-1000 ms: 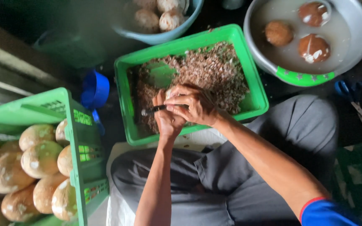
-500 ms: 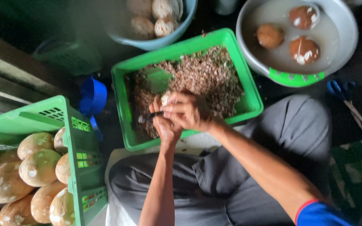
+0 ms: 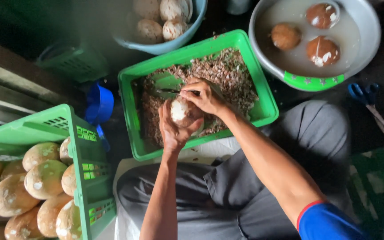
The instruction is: The person sits cross-legged and peels the husk off several coconuts using a small knife. They rotate each coconut to remove the outer layer and place the peeled coconuts into a nearby basin of water.
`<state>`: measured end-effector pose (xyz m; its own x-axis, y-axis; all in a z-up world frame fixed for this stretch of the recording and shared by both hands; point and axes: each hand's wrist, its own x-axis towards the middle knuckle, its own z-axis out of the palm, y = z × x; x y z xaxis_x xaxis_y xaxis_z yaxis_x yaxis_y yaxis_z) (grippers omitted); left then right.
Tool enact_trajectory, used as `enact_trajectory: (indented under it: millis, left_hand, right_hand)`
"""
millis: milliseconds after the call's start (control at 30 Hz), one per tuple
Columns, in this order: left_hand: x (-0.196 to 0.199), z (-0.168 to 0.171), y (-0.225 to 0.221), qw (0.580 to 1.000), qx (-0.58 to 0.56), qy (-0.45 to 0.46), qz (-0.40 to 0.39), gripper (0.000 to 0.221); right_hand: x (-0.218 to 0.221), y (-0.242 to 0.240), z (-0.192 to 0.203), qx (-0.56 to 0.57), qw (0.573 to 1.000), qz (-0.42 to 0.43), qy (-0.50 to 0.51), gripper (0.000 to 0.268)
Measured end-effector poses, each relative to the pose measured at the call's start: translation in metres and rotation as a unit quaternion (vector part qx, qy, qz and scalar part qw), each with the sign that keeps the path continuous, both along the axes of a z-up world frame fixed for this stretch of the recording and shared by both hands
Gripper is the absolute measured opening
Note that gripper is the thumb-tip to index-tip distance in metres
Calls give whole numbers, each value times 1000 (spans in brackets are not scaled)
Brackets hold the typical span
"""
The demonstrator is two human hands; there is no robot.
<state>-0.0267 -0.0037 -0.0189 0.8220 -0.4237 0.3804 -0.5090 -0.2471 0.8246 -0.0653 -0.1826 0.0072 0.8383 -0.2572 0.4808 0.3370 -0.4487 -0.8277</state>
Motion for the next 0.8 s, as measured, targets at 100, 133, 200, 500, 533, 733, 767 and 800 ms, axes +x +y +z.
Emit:
enact_trajectory:
  millis: [100, 133, 200, 500, 533, 733, 767, 800]
  left_hand:
    - [2, 2, 1, 1000, 1, 23, -9, 109]
    - [4, 0, -2, 1000, 1, 25, -4, 109]
    - [3, -1, 0, 999, 21, 23, -6, 110]
    - [-2, -4, 8, 999, 17, 17, -23, 106]
    - [2, -8, 4, 999, 15, 12, -29, 106]
    - [16, -7, -9, 997, -7, -71, -34, 108]
    - [9, -5, -4, 999, 2, -36, -24, 108]
    - [3, -5, 2, 1000, 11, -2, -13, 108]
  right_hand:
    - [-15, 9, 40, 6, 994, 52, 91, 14]
    - [-8, 8, 21, 5, 994, 58, 94, 14]
    - [0, 13, -15, -52, 997, 1, -53, 7]
    - [-5, 2, -18, -8, 1000, -29, 7, 20]
    - [-14, 11, 2, -10, 999, -35, 3, 20]
    - [12, 8, -19, -127, 960, -171, -182, 21]
    - [-1, 9, -10, -85, 989, -98, -75, 13]
    - [-13, 11, -1, -40, 998, -24, 32, 14]
